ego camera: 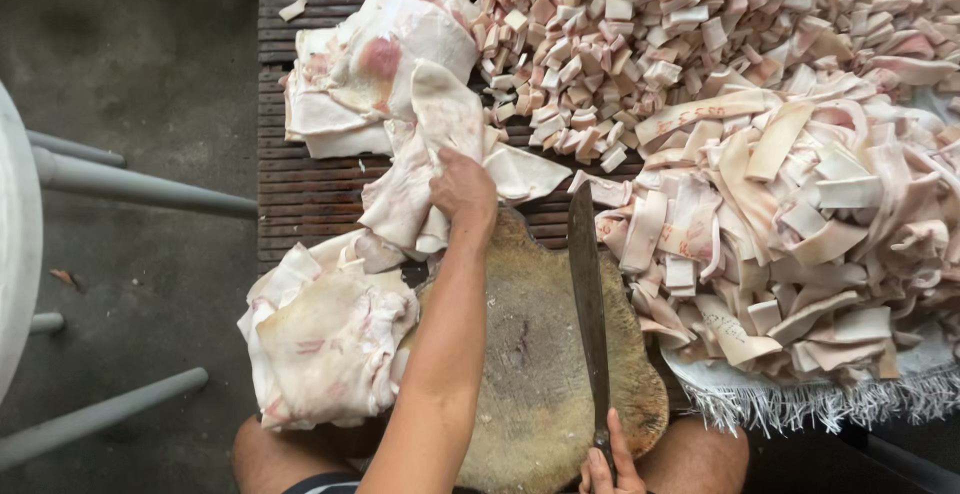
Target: The person slices pieces of pork skin into strips on a wooden cutting board using a large knife.
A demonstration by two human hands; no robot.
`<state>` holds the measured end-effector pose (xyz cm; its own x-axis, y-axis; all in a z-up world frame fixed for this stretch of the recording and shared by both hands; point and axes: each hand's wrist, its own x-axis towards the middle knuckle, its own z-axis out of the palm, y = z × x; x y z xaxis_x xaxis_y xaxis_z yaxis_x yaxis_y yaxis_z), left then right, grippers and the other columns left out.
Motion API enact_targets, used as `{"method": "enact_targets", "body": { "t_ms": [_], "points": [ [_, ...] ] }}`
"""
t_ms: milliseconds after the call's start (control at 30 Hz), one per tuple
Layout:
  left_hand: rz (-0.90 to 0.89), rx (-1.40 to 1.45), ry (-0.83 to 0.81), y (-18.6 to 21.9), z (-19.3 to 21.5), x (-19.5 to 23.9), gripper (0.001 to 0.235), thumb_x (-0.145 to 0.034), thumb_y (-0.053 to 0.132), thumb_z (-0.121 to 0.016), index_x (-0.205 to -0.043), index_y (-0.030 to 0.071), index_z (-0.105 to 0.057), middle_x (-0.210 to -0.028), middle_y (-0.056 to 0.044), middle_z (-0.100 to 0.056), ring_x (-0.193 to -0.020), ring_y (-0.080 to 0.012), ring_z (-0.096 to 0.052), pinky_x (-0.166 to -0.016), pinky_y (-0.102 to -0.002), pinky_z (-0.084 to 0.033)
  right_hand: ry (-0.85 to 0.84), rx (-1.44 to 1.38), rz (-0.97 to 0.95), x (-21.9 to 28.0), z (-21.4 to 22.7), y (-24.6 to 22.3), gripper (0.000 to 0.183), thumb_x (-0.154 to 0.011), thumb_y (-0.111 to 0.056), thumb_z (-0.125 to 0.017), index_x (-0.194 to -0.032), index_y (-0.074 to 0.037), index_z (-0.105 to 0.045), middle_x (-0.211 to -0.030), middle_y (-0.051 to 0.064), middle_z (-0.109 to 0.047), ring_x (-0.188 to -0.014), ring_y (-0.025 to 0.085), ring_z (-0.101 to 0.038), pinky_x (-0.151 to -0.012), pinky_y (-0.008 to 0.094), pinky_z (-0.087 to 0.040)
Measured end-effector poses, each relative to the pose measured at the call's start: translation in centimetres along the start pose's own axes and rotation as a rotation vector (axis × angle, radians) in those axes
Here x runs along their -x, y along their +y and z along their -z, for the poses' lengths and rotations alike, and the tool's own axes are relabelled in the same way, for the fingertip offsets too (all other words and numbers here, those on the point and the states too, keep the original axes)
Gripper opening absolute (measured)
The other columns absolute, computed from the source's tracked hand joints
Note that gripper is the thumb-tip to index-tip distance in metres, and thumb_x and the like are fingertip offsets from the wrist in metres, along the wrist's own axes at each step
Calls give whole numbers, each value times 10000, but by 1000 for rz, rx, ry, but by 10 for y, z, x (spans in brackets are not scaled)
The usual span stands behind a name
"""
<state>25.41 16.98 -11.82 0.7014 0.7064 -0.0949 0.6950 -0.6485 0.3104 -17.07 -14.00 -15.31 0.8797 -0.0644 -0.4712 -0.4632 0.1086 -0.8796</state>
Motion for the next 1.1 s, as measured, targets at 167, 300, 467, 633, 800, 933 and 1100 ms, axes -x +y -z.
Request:
{"method": "enact_targets", "body": {
  "t_ms": [167, 300, 467, 633, 800, 933, 1100],
  "points": [
    [43, 336, -345, -23, 38, -14, 355, -781, 260, -773, -1002, -15, -735, -958, -220, -746, -877, -333, -717, -798, -444, -558, 58, -11, -152, 5, -16, -26, 688, -936, -48, -531, -1562, -283, -365, -541, 49, -526, -385, 91, -456, -384, 273, -481],
    [-6, 1160, -384, -39, 108, -5, 325, -793, 54, -655, -1082, -76, -726, -896, -127, -731, -744, -203, -655, -615, -317, -508, 17, 10, -107, 8, -29, -56, 672, -959, -62, -528, -1576, -276, -371, -586, 42, -524, -426, 88, -466, -403, 266, -478],
    [-116, 1337, -637, -42, 220, 53, 505, -716, -17, -538, -1220, -19, -575, -818, -125, -728, -600, -215, -709, -426, -357, -561, -26, -179, -141, 0, -41, -91, 688, -971, -109, -493, -1592, -329, -294, -601, 40, -504, -419, 113, -477, -393, 290, -484],
    [-189, 1570, -993, -33, 256, 135, 448, -763, -30, -583, -1210, -40, -593, -946, -132, -704, -697, -169, -699, -626, -295, -617, 27, -224, -51, 12, -46, -107, 689, -989, -155, -470, -1611, -345, -243, -603, 62, -496, -429, 124, -490, -389, 307, -491],
    [-19, 1532, -1078, -95, 222, 184, 434, -749, -25, -633, -1182, 4, -632, -899, -67, -705, -675, -116, -675, -593, -232, -564, 59, -252, -54, 54, -28, -107, 710, -983, -157, -462, -1622, -350, -221, -615, 53, -483, -436, 120, -484, -401, 316, -500],
    [118, 972, -1023, -181, 169, 203, 428, -807, 98, -771, -1207, -24, -676, -879, -90, -726, -651, -142, -671, -534, -286, -534, 80, -258, -1, 95, -13, -104, 722, -991, -146, -450, -1641, -326, -195, -632, 42, -476, -453, 114, -482, -417, 302, -491],
    [349, 1202, -972, -262, 113, 225, 352, -947, 116, -648, -1280, 0, -628, -933, -104, -747, -749, -169, -734, -682, -303, -631, 51, -163, 11, 122, -11, -98, 702, -1006, -137, -426, -1645, -304, -189, -632, 56, -489, -461, 113, -480, -432, 309, -519]
  ]
}}
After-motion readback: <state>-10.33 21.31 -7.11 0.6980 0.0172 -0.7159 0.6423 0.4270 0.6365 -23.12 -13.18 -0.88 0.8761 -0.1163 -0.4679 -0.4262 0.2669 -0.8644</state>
